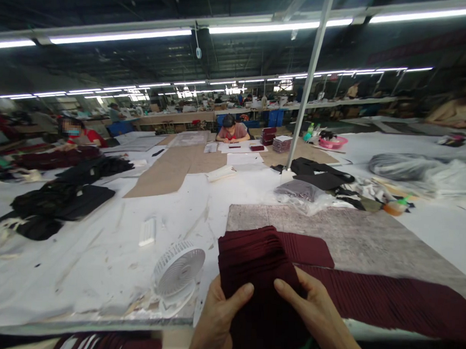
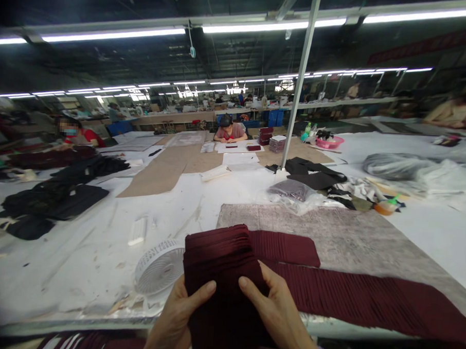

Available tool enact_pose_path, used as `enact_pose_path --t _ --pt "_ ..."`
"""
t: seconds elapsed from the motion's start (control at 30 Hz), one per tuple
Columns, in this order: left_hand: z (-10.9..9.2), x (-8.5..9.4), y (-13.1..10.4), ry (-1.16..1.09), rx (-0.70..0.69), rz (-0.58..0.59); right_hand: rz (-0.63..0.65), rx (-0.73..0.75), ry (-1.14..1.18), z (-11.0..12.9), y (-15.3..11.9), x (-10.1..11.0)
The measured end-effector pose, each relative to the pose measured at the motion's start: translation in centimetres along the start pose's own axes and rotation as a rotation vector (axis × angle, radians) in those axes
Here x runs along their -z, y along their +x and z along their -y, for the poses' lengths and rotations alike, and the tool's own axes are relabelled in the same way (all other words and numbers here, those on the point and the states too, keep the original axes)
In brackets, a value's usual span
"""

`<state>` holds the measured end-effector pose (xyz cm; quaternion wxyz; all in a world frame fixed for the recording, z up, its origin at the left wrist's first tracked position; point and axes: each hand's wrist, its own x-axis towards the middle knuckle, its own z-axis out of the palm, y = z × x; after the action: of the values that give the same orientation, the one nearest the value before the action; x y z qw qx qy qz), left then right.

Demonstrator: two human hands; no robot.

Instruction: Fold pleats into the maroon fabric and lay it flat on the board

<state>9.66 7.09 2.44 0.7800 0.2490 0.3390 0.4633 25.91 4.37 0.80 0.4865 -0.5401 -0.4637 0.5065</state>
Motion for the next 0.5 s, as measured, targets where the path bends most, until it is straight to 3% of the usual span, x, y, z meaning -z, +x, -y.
enact_pose_path --t 0.33,0.5 --pt "-0.3 0.7 -0.1 -0.007 0.024 -0.025 0.093 0.102 -0.053 0.4 -0.1 0.3" --pt "-0.5 1.2 -0.3 0.034 0.049 0.013 -0.088 0.247 -0.055 0.3 0.2 1.4"
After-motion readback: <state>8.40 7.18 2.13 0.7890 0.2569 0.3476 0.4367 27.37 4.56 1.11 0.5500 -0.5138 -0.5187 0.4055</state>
